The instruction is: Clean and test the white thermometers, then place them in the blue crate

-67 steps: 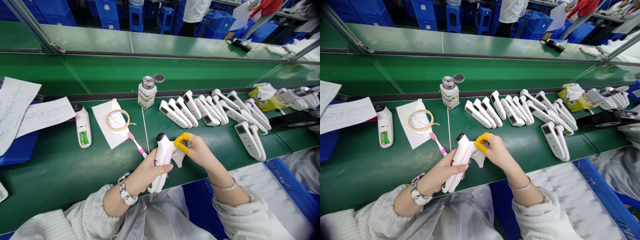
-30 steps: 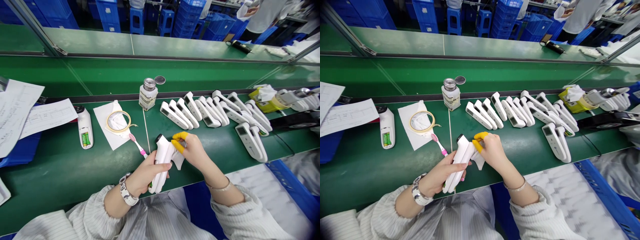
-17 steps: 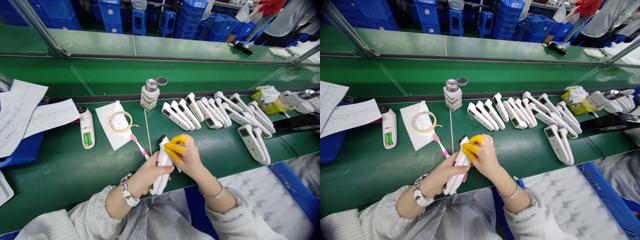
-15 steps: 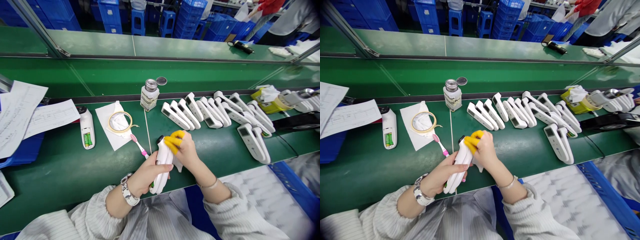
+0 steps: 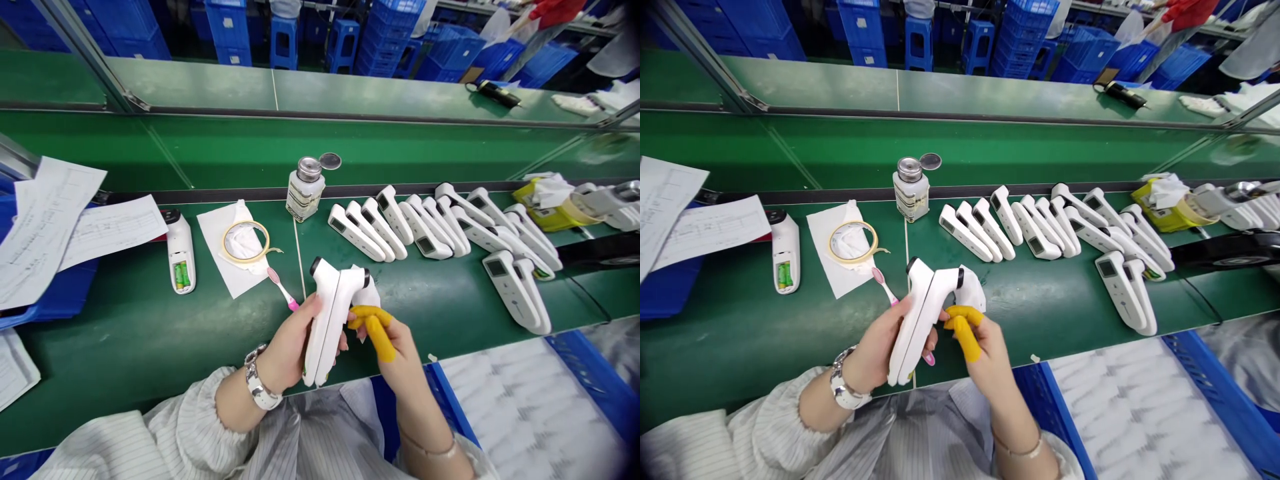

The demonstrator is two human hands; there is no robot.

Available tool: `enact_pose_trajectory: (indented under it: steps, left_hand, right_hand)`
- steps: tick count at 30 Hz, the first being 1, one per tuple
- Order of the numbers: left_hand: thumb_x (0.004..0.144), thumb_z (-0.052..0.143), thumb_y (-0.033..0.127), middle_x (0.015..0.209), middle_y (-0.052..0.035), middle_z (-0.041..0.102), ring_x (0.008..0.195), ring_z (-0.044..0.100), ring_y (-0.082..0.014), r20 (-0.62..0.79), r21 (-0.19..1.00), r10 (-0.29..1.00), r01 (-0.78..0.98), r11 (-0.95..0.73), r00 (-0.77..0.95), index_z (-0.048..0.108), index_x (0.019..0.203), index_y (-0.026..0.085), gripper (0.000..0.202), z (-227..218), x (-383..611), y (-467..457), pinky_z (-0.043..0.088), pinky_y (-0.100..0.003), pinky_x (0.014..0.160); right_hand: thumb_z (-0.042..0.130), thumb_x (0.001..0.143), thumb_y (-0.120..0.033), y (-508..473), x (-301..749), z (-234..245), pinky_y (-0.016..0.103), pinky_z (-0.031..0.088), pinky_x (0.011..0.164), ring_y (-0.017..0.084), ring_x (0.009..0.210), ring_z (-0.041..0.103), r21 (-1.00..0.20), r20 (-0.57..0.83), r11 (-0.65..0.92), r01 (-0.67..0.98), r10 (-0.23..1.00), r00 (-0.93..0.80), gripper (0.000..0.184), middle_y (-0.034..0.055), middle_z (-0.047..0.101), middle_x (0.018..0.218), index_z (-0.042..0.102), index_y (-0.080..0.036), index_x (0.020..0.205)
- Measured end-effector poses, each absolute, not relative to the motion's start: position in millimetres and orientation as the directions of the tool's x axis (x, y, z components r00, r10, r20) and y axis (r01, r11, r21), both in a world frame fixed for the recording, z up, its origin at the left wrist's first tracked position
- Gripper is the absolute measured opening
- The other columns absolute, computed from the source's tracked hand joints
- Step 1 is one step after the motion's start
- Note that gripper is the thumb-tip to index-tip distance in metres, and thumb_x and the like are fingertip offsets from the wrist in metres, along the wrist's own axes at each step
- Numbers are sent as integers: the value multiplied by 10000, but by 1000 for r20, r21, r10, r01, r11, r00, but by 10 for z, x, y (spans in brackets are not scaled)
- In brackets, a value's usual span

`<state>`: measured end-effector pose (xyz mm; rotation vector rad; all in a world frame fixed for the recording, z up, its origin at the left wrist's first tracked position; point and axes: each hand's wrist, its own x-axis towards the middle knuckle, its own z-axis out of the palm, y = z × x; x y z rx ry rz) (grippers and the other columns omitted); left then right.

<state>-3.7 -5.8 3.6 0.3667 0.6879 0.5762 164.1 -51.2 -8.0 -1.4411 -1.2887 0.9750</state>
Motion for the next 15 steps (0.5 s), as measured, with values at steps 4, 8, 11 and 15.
enact_pose_trajectory:
  steps: [4,8,11,15]
  left_hand:
    - [836,385,480,675,-127,638,620,602,-191,-483,424,588,-413,806,649,601,979,54,499,48,-31,-38,490,-274,531]
    - [817,481,410,719,-99,656,583,609,-195,-460,466,623,-426,776,633,564,1007,125,353,73,-25,-53,499,-297,523]
    - [810,544,328,791,-42,645,625,617,-171,-426,513,678,-458,726,599,524,1099,202,317,90,-17,-72,496,-266,543]
    - [798,595,258,927,-25,632,766,621,-149,-424,547,727,-487,681,540,493,1155,234,372,95,-1,-76,504,-243,656]
  right_hand:
    - [569,831,-391,-502,1418,-162,269,478,597,139,603,579,-964,-191,-180,-193,981,40,202,-10,624,661,643,-220,752]
    - [612,777,-447,-439,1281,-148,247,445,462,123,478,505,-855,-286,-245,-458,958,22,220,-50,506,513,639,-237,714]
    - [666,710,-472,-413,1253,-135,244,421,401,123,443,473,-825,-307,-237,-513,950,55,244,-46,510,501,636,-237,652]
    - [725,681,-376,-404,1292,-117,257,500,562,146,600,577,-812,-277,-205,-547,960,51,191,-12,660,713,689,-236,805]
